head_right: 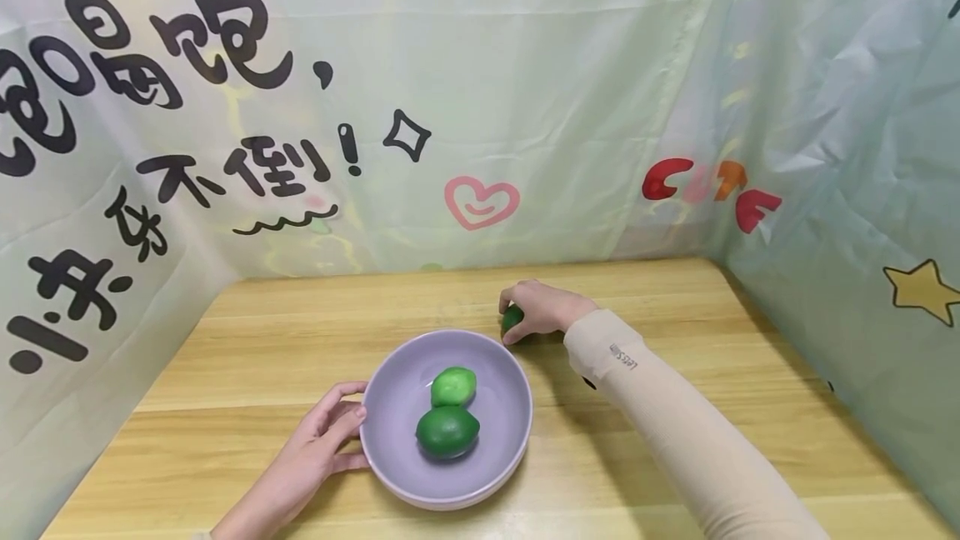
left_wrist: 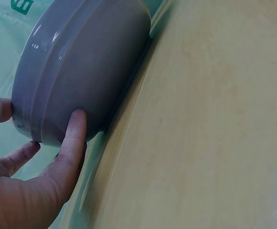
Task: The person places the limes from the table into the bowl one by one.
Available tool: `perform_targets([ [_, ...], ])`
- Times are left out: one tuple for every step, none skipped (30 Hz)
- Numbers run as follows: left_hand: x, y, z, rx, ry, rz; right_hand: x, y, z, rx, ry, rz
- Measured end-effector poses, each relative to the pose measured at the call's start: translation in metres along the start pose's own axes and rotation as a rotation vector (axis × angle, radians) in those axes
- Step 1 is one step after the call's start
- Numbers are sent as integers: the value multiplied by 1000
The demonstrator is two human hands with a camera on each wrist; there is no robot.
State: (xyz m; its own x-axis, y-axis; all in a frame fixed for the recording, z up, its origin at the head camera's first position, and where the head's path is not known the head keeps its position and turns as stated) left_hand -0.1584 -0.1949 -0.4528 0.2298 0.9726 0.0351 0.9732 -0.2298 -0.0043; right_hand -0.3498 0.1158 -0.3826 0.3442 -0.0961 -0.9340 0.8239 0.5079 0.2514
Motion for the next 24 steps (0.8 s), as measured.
perform_targets([
  [0,0,0,-1,0,-4,-1,0,0,-3,-1,-2],
  [0,0,0,-1,0,-7,-1,0,0,-3,-4,-2],
  [0,0,0,-2,-1,-8,-1,0,1,-4,-5,-2],
  [0,0,0,-1,-1,-7,-1,0,1,-9,-3,-3],
  [0,0,0,1,0,-6,-1,0,1,-9,-1,-5],
  [0,0,0,2,4,-5,-1,0,1,-7,-2,-4],
  [0,0,-1,4,7,-3,-1,0,1,-12,2,-8],
  [1,-1,-1,6,10,-1,-1,0,0,-9,2,-8],
  [1,-1,-1,6,12,0,-1,1,0,-13,7,-10],
  [1,-1,-1,7,14,0,-1,1,0,-17,9,-12],
  [1,-1,-1,7,14,-2,-1,1,0,-19,9,-13],
  [1,-1,-1,6,13,-4,-1,0,0,-14,4,-11],
  [1,-1,-2,7,13,-6,-1,0,0,-14,2,-12],
  [0,0,-2,8,11,-8,-1,0,0,-11,-2,-9],
  [0,0,-2,8,9,-7,-1,0,0,-13,-3,-8],
  [1,0,-2,7,7,-5,-1,0,0,-12,-5,-7],
  [1,0,-3,8,6,-3,0,0,-1,-9,-5,-6],
  [1,0,-3,9,6,0,0,1,-1,-4,-8,-5],
  [2,-1,-3,9,6,2,0,1,-2,-4,-6,-6],
  [2,-1,-3,9,5,4,0,1,-2,-5,-4,-6],
  [2,-1,-3,7,3,6,0,2,-3,-6,-2,-6],
  [2,-1,-3,7,3,6,0,2,-3,-6,1,-5],
  [2,-1,-3,7,2,5,0,2,-3,-7,1,-4],
  [2,-1,-3,9,2,4,1,2,-3,-9,2,-3],
])
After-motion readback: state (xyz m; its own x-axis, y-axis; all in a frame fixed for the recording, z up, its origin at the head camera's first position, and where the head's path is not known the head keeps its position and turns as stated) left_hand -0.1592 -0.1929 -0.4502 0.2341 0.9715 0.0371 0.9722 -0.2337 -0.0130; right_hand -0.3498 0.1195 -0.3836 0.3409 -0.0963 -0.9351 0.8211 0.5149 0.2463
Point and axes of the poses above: each hand's wrist, its own y-axis away from the middle knuckle, its own x-axis out of the palm, z = x × y, the point moved 4 cm from there along -y, towards the middle knuckle, and after that the axes turned 8 degrees about x, right-handed, at the moved point
